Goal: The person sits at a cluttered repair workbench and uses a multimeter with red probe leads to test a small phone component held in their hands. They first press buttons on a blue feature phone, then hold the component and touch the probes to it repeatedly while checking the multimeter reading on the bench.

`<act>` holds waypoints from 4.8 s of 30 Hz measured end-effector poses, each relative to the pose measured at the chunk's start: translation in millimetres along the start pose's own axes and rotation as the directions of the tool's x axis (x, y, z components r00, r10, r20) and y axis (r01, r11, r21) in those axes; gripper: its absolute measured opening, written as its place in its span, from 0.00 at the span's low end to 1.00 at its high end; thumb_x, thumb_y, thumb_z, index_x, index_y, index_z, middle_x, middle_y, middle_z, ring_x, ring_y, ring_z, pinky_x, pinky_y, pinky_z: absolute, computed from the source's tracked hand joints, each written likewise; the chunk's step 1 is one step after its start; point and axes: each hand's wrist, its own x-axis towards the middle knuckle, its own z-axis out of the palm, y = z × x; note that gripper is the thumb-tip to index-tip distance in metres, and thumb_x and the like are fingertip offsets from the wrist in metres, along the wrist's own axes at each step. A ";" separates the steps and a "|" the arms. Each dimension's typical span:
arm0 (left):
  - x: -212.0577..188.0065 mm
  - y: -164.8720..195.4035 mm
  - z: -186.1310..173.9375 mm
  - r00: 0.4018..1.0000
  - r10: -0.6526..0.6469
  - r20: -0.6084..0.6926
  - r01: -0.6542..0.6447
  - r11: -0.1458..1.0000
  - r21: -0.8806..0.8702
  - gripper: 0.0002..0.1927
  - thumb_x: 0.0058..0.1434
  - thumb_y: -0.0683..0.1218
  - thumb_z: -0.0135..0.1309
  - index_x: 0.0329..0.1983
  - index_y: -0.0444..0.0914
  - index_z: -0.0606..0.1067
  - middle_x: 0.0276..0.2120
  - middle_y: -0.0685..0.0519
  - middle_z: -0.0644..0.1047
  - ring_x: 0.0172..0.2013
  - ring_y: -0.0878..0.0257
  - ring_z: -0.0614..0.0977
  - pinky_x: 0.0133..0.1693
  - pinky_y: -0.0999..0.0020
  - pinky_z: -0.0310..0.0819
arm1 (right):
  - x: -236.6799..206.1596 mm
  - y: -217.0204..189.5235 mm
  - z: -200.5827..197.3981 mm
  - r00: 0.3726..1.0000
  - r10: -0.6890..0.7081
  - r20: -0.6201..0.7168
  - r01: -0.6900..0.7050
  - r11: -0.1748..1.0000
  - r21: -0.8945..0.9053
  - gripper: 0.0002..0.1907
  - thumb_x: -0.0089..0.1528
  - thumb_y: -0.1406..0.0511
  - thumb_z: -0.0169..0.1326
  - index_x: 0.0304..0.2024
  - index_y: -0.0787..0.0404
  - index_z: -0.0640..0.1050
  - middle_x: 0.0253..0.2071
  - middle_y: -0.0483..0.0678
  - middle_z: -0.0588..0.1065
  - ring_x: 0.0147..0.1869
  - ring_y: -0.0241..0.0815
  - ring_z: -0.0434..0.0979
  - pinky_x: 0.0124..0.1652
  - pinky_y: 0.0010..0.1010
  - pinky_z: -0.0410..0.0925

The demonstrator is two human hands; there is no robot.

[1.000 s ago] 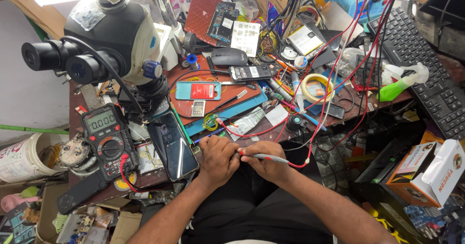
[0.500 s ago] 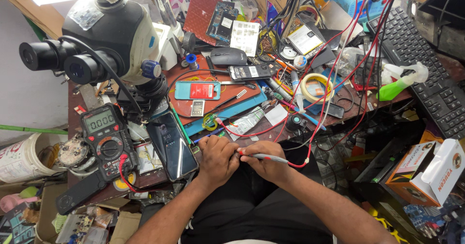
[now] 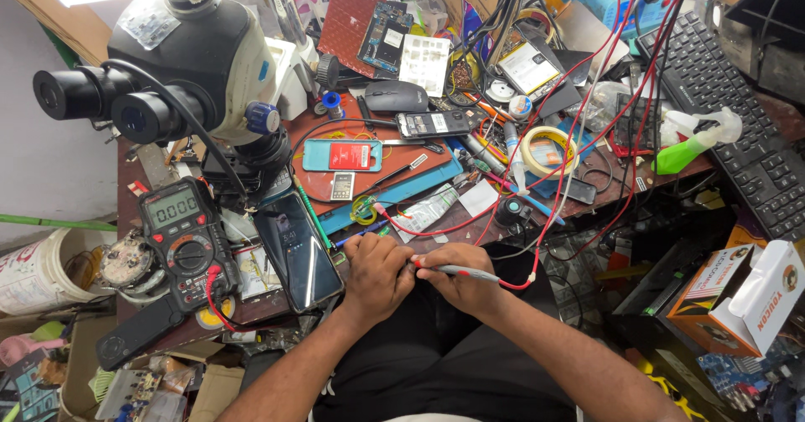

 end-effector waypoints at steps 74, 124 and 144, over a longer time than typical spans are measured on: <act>0.2 -0.1 1.0 1.000 -0.006 0.011 0.006 1.000 0.002 0.09 0.56 0.47 0.58 0.39 0.42 0.76 0.33 0.54 0.71 0.39 0.56 0.72 0.48 0.55 0.56 | -3.2 4.4 0.8 1.000 0.010 -0.006 -0.010 0.999 0.038 0.11 0.65 0.61 0.62 0.39 0.62 0.78 0.38 0.49 0.83 0.39 0.46 0.85 0.37 0.31 0.75; 5.3 7.0 -6.1 1.000 0.011 -0.002 -0.011 1.000 0.017 0.08 0.54 0.47 0.57 0.37 0.42 0.77 0.31 0.54 0.71 0.38 0.56 0.73 0.47 0.57 0.57 | -1.9 0.2 2.0 0.998 0.014 -0.062 -0.013 1.000 0.027 0.10 0.61 0.63 0.65 0.39 0.62 0.80 0.36 0.50 0.83 0.38 0.46 0.85 0.38 0.31 0.75; 6.2 8.0 -5.3 1.000 -0.002 -0.003 0.002 1.000 0.009 0.09 0.54 0.47 0.58 0.38 0.41 0.77 0.31 0.54 0.71 0.38 0.56 0.73 0.47 0.57 0.57 | 0.3 -1.0 0.4 0.998 0.028 -0.055 -0.025 0.998 0.052 0.09 0.61 0.64 0.65 0.38 0.62 0.80 0.36 0.49 0.82 0.37 0.46 0.85 0.37 0.32 0.75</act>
